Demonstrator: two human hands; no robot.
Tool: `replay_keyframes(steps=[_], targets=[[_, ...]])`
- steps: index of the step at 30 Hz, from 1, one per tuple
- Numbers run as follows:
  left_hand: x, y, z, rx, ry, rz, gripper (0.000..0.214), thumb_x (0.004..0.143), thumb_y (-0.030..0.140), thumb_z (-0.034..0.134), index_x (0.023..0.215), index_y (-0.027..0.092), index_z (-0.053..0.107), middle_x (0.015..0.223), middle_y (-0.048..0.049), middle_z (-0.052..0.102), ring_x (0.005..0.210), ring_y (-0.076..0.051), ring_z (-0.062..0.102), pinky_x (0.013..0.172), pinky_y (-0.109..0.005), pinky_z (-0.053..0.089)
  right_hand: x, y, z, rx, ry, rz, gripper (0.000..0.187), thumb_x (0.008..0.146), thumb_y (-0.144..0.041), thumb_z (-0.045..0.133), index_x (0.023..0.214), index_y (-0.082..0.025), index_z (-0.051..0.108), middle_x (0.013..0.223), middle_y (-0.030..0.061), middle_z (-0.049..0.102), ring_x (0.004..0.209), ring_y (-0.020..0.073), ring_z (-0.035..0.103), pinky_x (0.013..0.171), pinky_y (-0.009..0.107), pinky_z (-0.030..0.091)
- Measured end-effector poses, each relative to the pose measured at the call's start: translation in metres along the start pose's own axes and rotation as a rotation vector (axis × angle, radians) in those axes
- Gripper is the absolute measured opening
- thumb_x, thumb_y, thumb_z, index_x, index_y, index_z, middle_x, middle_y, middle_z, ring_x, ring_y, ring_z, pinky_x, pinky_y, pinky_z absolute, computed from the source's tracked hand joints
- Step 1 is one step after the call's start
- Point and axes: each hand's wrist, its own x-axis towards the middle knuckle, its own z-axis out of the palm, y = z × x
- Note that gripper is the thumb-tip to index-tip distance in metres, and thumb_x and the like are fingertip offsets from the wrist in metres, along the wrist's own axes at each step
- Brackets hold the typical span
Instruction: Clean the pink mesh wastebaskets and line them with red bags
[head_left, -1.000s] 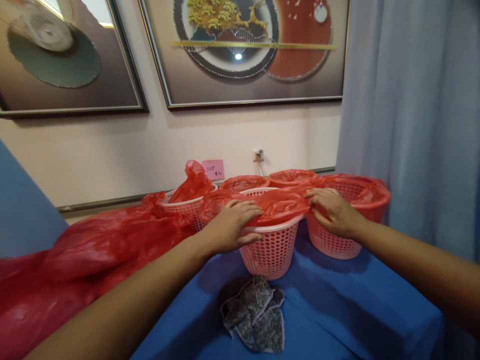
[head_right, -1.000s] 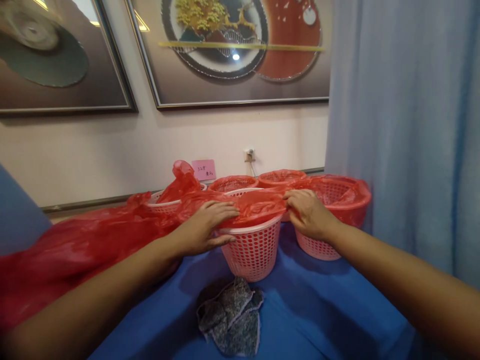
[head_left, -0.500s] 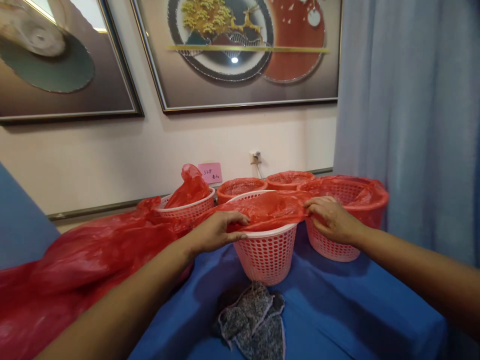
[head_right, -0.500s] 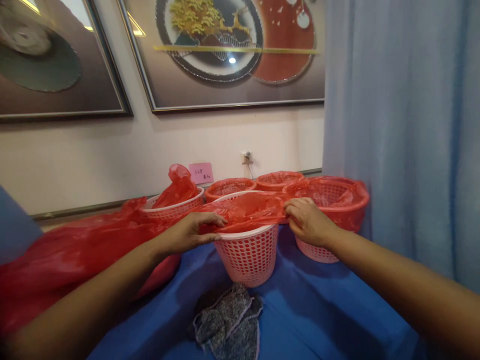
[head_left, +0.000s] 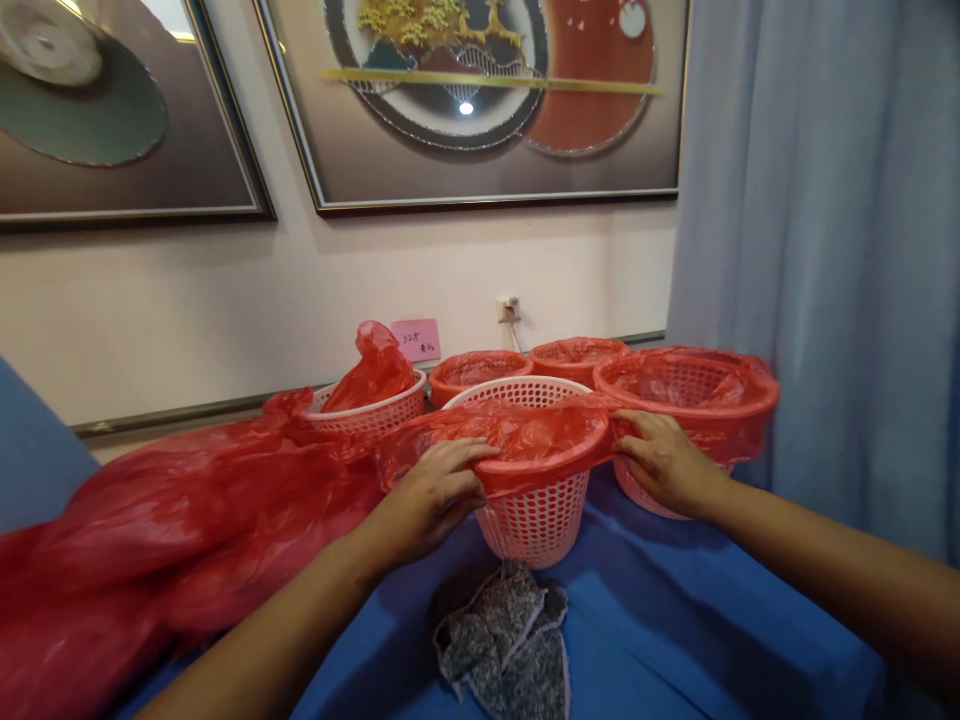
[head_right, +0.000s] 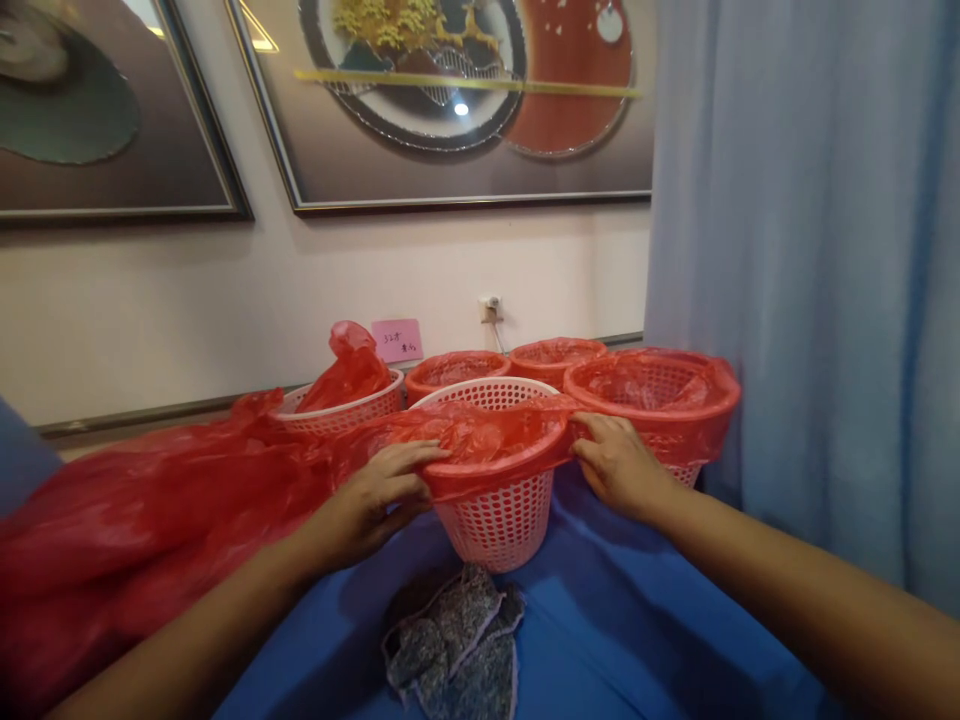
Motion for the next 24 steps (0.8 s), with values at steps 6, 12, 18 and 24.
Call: replay_keyframes(steps=[6,12,18,24], targets=[[-0.005,0.003,0.005,0.003,0.016,-0.062,0.01,0.096,0.033,0.066,0.096,0.023,0.065,0.144,-0.011,0.064,0.134,-0.029,0.057,0.114,-0.053,0.041,-0.002,-0.017,-0.009,0.036,0.13,0.034,0.03,0.087,-0.008,0.053,0.108,-0.02,0.07,0.133,0.0178,0.064,0.12,0.0346,0.063,0.097,0.056,0.056],[0.0,0.01,0.014,0.001,0.099,-0.11,0.015,0.098,0.028,0.06,0.085,0.021,0.062,0.128,-0.0102,0.069,0.121,-0.028,0.061,0.108,-0.049,0.044,0.026,-0.074,-0.028,0.198,0.214,-0.108,0.035,0.096,-0.01,0.052,0.127,-0.022,0.063,0.128,0.0152,0.068,0.114,0.0288,0.066,0.094,0.049,0.057],[0.004,0.023,0.016,0.196,0.124,-0.093,0.019,0.1,0.021,0.055,0.084,0.018,0.064,0.099,-0.0094,0.07,0.091,-0.024,0.062,0.083,-0.039,0.05,0.058,-0.099,0.002,0.339,0.121,-0.156,0.04,0.093,-0.004,0.047,0.129,-0.018,0.057,0.113,0.0117,0.072,0.102,0.0258,0.065,0.09,0.046,0.053],[-0.003,0.05,0.004,0.26,0.176,-0.07,0.011,0.099,0.021,0.057,0.091,0.02,0.064,0.116,-0.0096,0.072,0.099,-0.025,0.065,0.088,-0.042,0.051,0.074,-0.08,0.025,0.523,0.117,-0.071,0.028,0.076,0.002,0.048,0.087,-0.022,0.053,0.079,0.0002,0.063,0.075,0.0183,0.057,0.074,0.033,0.043]])
